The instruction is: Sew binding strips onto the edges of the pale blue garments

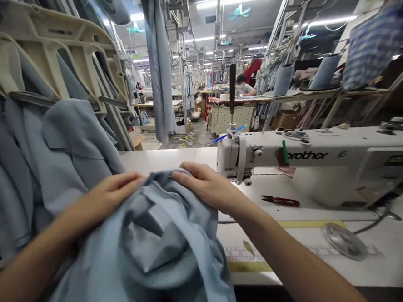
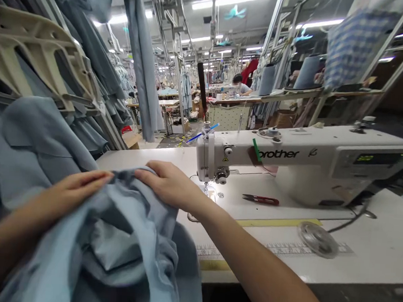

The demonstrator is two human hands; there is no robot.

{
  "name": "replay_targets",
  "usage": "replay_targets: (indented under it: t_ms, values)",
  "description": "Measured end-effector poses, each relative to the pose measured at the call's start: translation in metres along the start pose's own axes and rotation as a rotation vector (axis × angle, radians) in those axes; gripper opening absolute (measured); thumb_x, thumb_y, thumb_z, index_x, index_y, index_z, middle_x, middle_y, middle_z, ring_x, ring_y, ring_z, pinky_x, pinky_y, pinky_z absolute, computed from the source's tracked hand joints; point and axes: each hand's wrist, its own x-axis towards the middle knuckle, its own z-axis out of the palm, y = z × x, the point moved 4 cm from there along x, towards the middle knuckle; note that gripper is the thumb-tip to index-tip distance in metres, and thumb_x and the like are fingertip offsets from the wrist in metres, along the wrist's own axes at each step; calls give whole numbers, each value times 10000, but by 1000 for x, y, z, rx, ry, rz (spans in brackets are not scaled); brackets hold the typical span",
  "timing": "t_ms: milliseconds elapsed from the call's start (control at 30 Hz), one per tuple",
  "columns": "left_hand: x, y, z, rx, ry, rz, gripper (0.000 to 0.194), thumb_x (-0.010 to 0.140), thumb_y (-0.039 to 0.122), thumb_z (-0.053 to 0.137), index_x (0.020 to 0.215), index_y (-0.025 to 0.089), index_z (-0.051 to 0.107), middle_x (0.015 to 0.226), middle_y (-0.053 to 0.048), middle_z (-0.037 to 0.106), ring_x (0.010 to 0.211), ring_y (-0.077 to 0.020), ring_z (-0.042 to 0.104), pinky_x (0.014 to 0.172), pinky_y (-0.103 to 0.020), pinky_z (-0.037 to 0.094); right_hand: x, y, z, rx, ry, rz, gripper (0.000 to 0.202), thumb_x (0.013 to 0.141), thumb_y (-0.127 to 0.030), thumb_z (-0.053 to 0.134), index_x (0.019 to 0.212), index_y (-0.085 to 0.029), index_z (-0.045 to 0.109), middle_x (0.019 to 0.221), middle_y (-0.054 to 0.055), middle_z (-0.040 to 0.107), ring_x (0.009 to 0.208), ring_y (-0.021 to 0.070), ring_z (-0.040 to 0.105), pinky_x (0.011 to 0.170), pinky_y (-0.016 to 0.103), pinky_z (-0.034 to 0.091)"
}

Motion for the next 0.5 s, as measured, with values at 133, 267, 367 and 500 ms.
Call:
replay_targets:
  t_ms: [133, 267, 367, 500]
  values:
    - [-14, 10, 50, 58, -51, 35, 514, 773, 621, 513, 993, 210, 728, 968, -85, 784, 850, -287, 757, 824, -433, 617, -13, 58, 22, -235, -15, 237, 242, 965, -180, 619, 727, -158, 579, 713, 2, 583, 726, 162, 573, 649, 244, 394]
    - [-62, -8, 95, 80, -125, 0, 414, 751, 515, 537, 965, 217, 729, 940, -78, 792, 844, -308, 769, 751, -449, 623, -47, 69, 41, -394, 40, 302, 152, 948, -35, 543, 973, -142, 649, 1078, 131, 659, 1053, 251, 597, 859, 330, 433]
    - [-74, -15, 109, 95, -139, 41, 291, 799, 455, 496, 821, 260, 711, 842, -36, 770, 804, -288, 753, 740, -445, 603, -70, 52, 56, -412, -1, 288, 184, 1012, -158, 523, 896, -162, 667, 988, 116, 679, 951, 241, 634, 805, 323, 454]
    - [-62, -7, 120, 74, -76, 118, 298, 855, 449, 462, 837, 252, 685, 873, -52, 745, 858, -268, 735, 792, -427, 604, -75, 57, 81, -352, -30, 312, 97, 921, -130, 648, 826, -149, 661, 874, 87, 689, 792, 216, 648, 666, 283, 427]
